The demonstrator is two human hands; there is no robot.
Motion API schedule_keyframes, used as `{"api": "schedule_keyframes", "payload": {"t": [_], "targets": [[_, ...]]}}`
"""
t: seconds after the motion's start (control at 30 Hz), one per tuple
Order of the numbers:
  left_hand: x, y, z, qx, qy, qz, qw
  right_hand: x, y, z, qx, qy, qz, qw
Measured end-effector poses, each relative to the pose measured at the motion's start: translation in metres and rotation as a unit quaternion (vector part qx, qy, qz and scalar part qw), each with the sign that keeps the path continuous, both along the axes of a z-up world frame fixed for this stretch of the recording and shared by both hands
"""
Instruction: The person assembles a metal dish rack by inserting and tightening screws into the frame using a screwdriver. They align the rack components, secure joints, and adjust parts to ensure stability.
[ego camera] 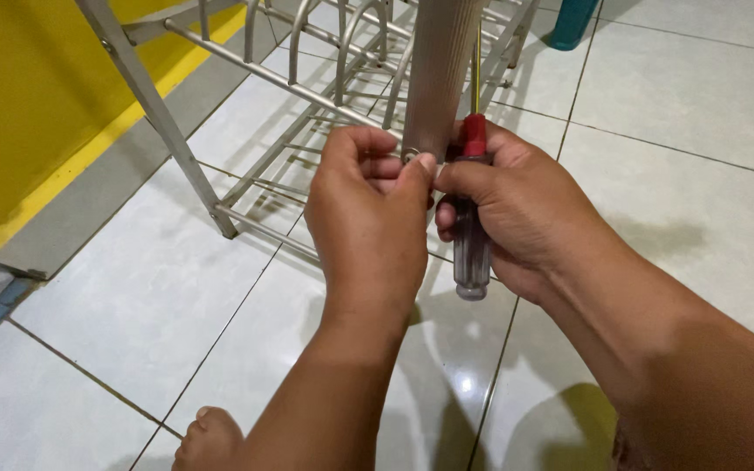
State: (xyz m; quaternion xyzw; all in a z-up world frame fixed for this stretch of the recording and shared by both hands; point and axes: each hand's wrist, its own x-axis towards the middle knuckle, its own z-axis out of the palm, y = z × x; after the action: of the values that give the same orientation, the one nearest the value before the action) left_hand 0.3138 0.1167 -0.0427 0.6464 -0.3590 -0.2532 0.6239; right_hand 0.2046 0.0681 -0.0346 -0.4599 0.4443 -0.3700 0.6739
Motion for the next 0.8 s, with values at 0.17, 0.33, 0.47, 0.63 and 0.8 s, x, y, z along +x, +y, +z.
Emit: {"api": "schedule_keyframes", "payload": {"t": [0.17, 0.33, 0.47, 0.63, 0.8], "targets": [[0.003, 0.0, 0.002, -0.001, -0.023, 0.006, 1.0, 0.002, 0.002, 0.001, 0.015, 0.002, -0.016, 1.0], [0.004, 0.005, -0.013, -0.066, 0.113, -0.056, 0.99, 0.002, 0.004, -0.002, 0.0, -0.008, -0.022, 1.0], [0.018, 0.017, -0.028, -0.118, 0.403, -0.116, 0.9, -0.002, 0.005, -0.001, 0.008, 0.017, -0.049, 0.999], [0.022, 0.04, -0.061, -0.034, 0.471, -0.104, 0.875, -0.005, 0.017, -0.015, 0.034, 0.047, -0.087, 0.995], [0.004, 0.058, -0.101, 0.081, 0.482, -0.041, 0.872, -0.007, 0.038, -0.039, 0.126, 0.078, -0.125, 0.981]]}}
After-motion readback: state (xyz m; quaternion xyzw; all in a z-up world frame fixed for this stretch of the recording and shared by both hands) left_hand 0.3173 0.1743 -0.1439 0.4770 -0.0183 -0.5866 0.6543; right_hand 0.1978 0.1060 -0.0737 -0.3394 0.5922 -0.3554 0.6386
